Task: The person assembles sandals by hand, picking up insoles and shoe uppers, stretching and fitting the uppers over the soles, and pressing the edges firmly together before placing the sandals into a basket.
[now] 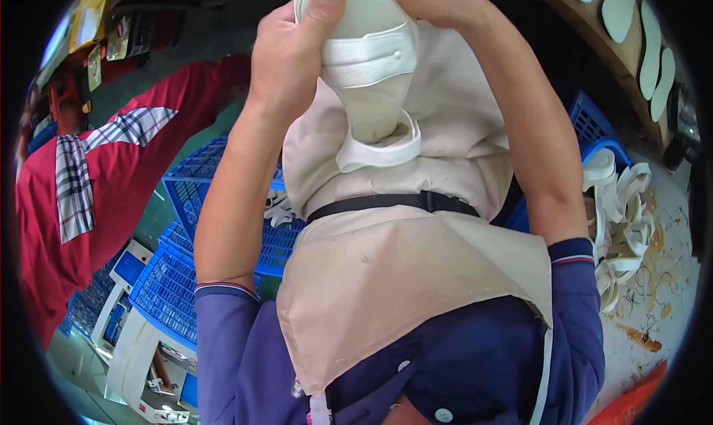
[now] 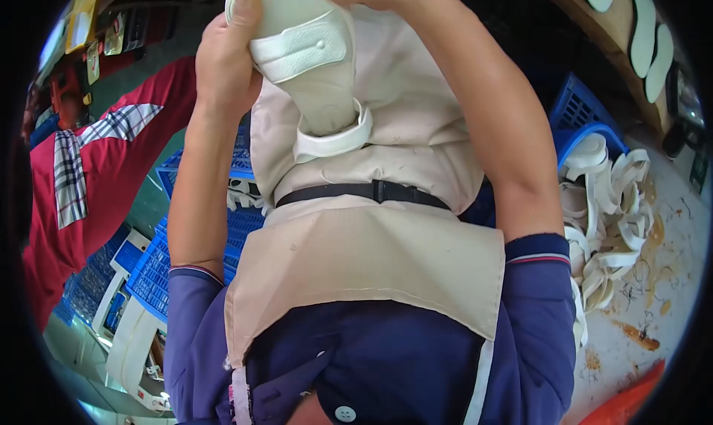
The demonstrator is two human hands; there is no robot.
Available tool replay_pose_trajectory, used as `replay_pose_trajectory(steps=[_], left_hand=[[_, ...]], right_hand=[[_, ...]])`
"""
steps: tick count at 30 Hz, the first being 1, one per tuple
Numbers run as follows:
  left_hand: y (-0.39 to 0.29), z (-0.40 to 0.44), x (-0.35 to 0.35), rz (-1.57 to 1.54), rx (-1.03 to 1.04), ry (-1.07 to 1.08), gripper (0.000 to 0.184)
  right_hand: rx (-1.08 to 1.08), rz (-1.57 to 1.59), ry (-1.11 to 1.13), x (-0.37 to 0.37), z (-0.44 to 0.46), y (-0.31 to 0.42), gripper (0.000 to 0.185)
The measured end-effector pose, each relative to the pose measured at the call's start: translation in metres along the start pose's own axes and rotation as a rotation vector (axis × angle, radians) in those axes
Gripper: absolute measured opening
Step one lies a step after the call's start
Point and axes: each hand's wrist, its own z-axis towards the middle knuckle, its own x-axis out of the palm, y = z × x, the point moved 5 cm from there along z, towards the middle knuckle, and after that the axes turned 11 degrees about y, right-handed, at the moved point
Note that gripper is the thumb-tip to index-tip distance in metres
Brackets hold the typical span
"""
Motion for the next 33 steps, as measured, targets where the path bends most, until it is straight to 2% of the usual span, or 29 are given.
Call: replay_pose_trajectory(steps=[1,2,3,4,6,7,9,10,11,12,15,19,22,23,26,30,31,33], left_hand=[[0.012,-0.001,-0.010,0.028,-0.016,0.067,0.045],[0.023,-0.003,-0.014,-0.089,-0.009,0.016,0.047],[0.024,-0.002,-0.015,-0.197,0.008,-0.030,0.049],[0.025,0.000,-0.015,-0.305,0.020,-0.069,0.051],[0.025,-0.006,-0.019,-0.210,0.018,-0.032,0.057],[0.023,-0.007,-0.022,-0.153,0.030,-0.016,0.058],[0.027,-0.017,-0.024,-0.047,0.045,-0.045,0.061],[0.032,-0.020,-0.023,-0.117,0.043,-0.047,0.060],[0.037,-0.021,-0.024,-0.189,0.034,-0.041,0.059],[0.038,-0.020,-0.024,-0.258,0.034,-0.035,0.059],[0.043,-0.020,-0.029,-0.349,0.057,-0.041,0.052],[0.046,-0.030,-0.041,-0.301,0.098,-0.198,0.058],[0.043,-0.039,-0.035,-0.357,0.094,-0.099,0.062],[0.050,-0.039,-0.042,-0.362,0.094,-0.132,0.063],[0.059,-0.040,-0.048,-0.388,0.128,-0.184,0.064],[0.057,-0.039,-0.056,-0.387,0.211,-0.173,0.062],[0.058,-0.042,-0.057,-0.402,0.200,-0.198,0.062],[0.058,-0.050,-0.055,-0.403,0.199,-0.157,0.062]], right_hand=[[-0.037,0.029,0.042,0.006,0.004,-0.008,0.052],[-0.090,0.045,0.088,0.010,0.014,-0.011,0.052],[-0.129,0.060,0.101,0.012,0.024,-0.031,0.034],[-0.129,0.048,-0.023,0.012,0.025,-0.050,0.027],[-0.093,0.046,-0.053,0.018,0.012,-0.052,0.046],[-0.020,-0.008,-0.100,0.022,0.001,-0.041,0.040],[-0.049,0.091,-0.007,0.026,-0.002,-0.035,0.039],[-0.051,0.148,0.023,0.028,-0.008,-0.039,0.039],[-0.166,0.142,0.040,0.030,-0.001,-0.044,0.039],[-0.188,0.169,0.015,0.034,0.008,-0.050,0.041],[-0.122,0.100,-0.164,0.040,0.012,-0.066,0.049],[-0.006,0.253,-0.138,0.057,-0.007,-0.084,0.041],[-0.134,0.290,-0.015,0.060,-0.003,-0.078,0.040],[-0.266,0.224,-0.016,0.063,0.004,-0.083,0.039],[-0.168,0.378,-0.072,0.074,0.008,-0.096,0.038],[-0.015,0.047,-0.174,0.072,-0.007,-0.096,0.033],[-0.055,0.112,-0.203,0.075,-0.010,-0.099,0.031],[-0.176,0.243,-0.102,0.079,-0.004,-0.103,0.030]])
